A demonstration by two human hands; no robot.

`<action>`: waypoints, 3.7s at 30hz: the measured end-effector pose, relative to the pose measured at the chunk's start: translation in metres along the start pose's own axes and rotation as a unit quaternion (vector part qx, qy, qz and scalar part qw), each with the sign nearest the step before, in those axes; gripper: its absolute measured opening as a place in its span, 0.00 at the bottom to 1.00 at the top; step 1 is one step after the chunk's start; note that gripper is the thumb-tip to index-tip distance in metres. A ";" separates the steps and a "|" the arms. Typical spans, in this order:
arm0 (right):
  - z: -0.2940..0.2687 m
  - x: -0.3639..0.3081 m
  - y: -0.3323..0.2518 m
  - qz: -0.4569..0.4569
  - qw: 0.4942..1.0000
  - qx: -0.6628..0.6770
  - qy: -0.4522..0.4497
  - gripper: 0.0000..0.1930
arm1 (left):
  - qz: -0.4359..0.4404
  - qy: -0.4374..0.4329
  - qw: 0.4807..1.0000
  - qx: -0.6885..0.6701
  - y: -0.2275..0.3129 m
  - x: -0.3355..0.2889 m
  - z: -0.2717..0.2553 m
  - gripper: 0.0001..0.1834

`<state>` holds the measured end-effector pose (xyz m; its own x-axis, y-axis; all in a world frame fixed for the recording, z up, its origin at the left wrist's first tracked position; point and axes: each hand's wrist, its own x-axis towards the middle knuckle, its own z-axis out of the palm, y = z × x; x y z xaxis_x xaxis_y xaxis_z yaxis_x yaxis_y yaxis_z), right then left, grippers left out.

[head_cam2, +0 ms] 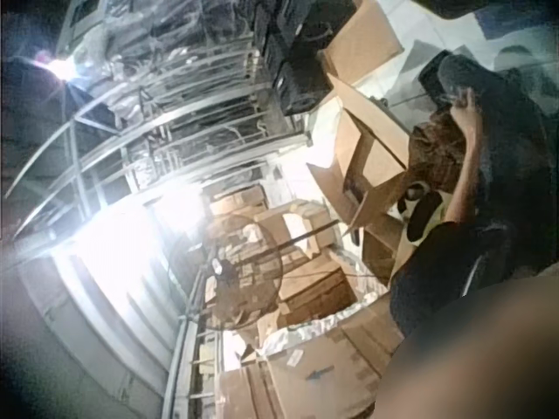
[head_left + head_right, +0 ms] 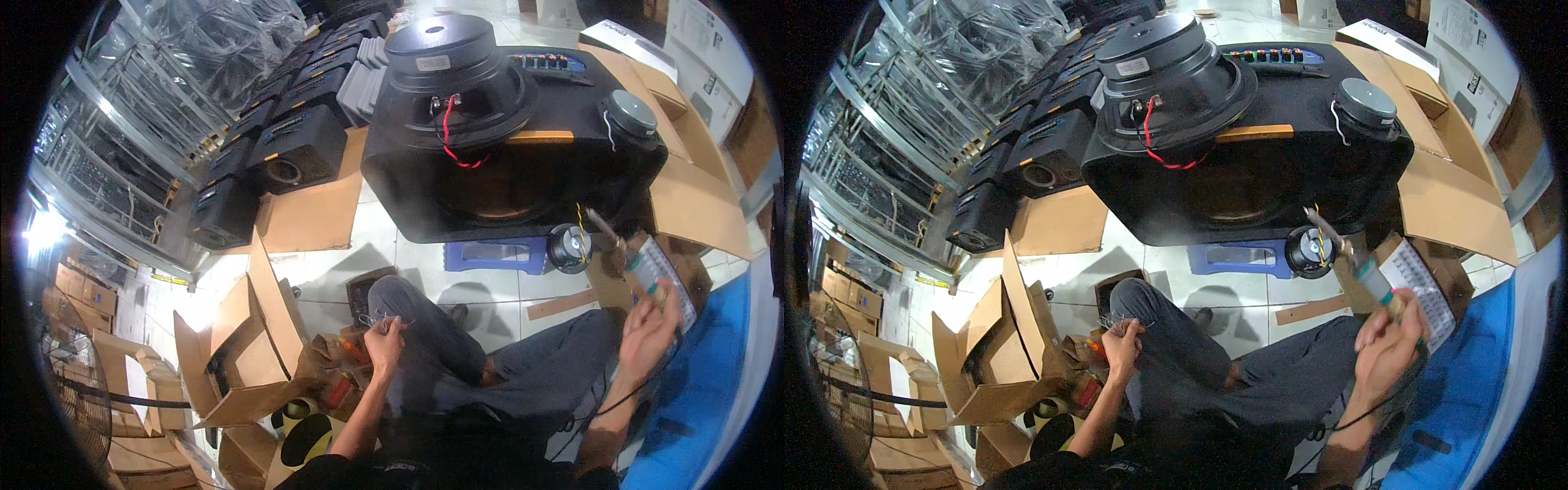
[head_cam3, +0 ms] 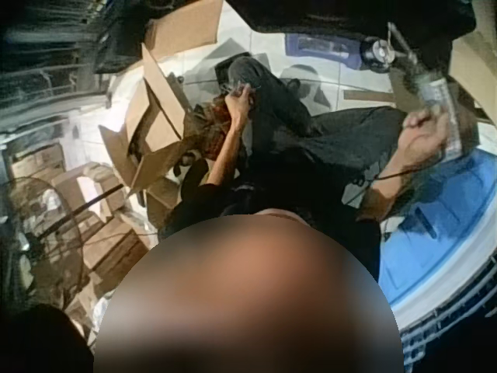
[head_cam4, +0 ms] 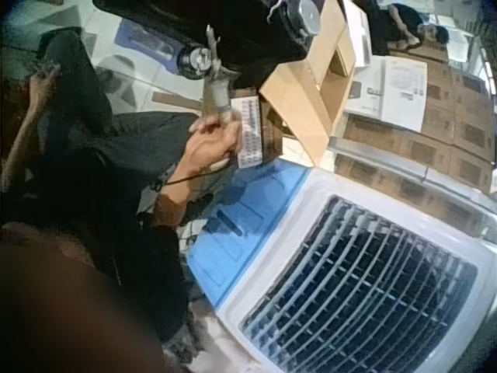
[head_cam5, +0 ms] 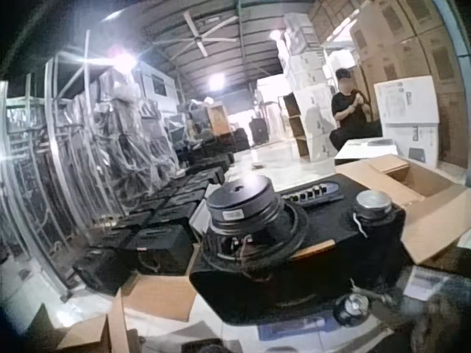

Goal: The person solders wires to a speaker driver and then secures the driver into a speaker enclosure using a power drill. The person handles solder, a soldering iron, wires, a speaker driver, and a power drill.

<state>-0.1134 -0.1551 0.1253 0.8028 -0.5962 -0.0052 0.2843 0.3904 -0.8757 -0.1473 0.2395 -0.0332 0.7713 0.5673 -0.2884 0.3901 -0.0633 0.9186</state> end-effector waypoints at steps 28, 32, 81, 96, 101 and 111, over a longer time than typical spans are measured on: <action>-0.127 0.051 0.091 -0.309 0.670 -0.615 -0.279 0.17 | 0.096 0.026 0.993 -0.060 -0.014 0.000 0.016 0.16; -0.134 0.156 0.119 -0.294 0.444 -0.731 -0.427 0.14 | 0.093 0.048 0.991 -0.081 -0.016 0.003 0.017 0.14; -0.160 0.133 0.205 -0.185 0.603 -0.703 -0.329 0.19 | 0.009 0.171 0.933 -0.317 -0.007 -0.004 -0.060 0.18; -0.114 0.055 0.179 -0.146 0.516 -0.812 -0.230 0.13 | -0.158 -0.155 0.932 -0.287 -0.031 -0.001 0.165 0.14; -0.114 0.055 0.176 -0.137 0.526 -0.811 -0.217 0.16 | -0.308 -0.155 0.856 -0.386 -0.128 0.031 0.247 0.08; -0.116 0.057 0.176 -0.138 0.612 -0.759 -0.175 0.14 | -0.148 -0.239 0.959 -0.039 -0.174 0.052 0.236 0.19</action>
<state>-0.0787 -0.2013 -0.0848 0.9727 -0.2019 0.1148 -0.1665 -0.9508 -0.2612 -0.0567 0.0860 -0.2717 0.7818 0.1089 -0.6139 0.6035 0.1155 0.7890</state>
